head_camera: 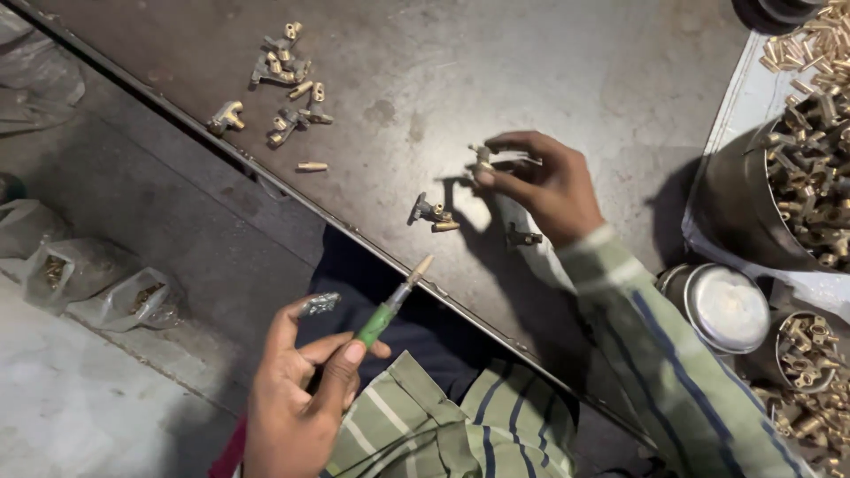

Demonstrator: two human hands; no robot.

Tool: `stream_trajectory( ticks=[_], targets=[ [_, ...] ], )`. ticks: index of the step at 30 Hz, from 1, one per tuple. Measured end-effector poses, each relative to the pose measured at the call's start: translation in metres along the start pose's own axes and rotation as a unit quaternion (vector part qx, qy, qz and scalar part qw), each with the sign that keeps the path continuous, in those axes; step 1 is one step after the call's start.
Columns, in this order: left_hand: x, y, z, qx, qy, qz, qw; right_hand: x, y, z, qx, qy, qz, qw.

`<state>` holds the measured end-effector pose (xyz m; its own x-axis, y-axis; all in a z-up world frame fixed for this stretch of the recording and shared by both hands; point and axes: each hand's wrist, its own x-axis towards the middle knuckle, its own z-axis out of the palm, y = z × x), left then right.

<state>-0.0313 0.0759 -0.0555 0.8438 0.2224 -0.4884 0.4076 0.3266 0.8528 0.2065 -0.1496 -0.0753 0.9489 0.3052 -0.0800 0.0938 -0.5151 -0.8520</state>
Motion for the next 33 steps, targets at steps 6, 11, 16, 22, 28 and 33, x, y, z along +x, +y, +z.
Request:
stream_trajectory(
  ticks=[6,11,16,22,28,33],
  targets=[
    [0.005,0.009,0.017,0.065,0.006,0.021,0.998,-0.063,0.007,-0.028,0.305,-0.037,-0.014,0.952],
    [0.004,0.005,0.028,0.067,-0.028,0.05,0.996,-0.067,0.023,-0.038,0.244,-0.029,-0.055,0.968],
    [-0.002,0.01,0.023,0.104,0.006,0.044,0.994,-0.044,0.007,-0.031,-0.073,-0.026,-0.116,0.99],
    [-0.007,0.01,0.007,0.091,0.046,0.025,0.994,-0.026,-0.013,0.021,-0.198,-0.021,-0.239,0.951],
    [-0.009,0.013,-0.001,0.078,0.067,0.026,0.994,-0.022,-0.009,0.04,-0.147,-0.067,-0.202,0.966],
    [-0.011,0.014,0.004,0.226,0.073,0.177,0.955,-0.057,-0.017,0.003,0.161,-0.111,-0.056,0.979]
  ],
)
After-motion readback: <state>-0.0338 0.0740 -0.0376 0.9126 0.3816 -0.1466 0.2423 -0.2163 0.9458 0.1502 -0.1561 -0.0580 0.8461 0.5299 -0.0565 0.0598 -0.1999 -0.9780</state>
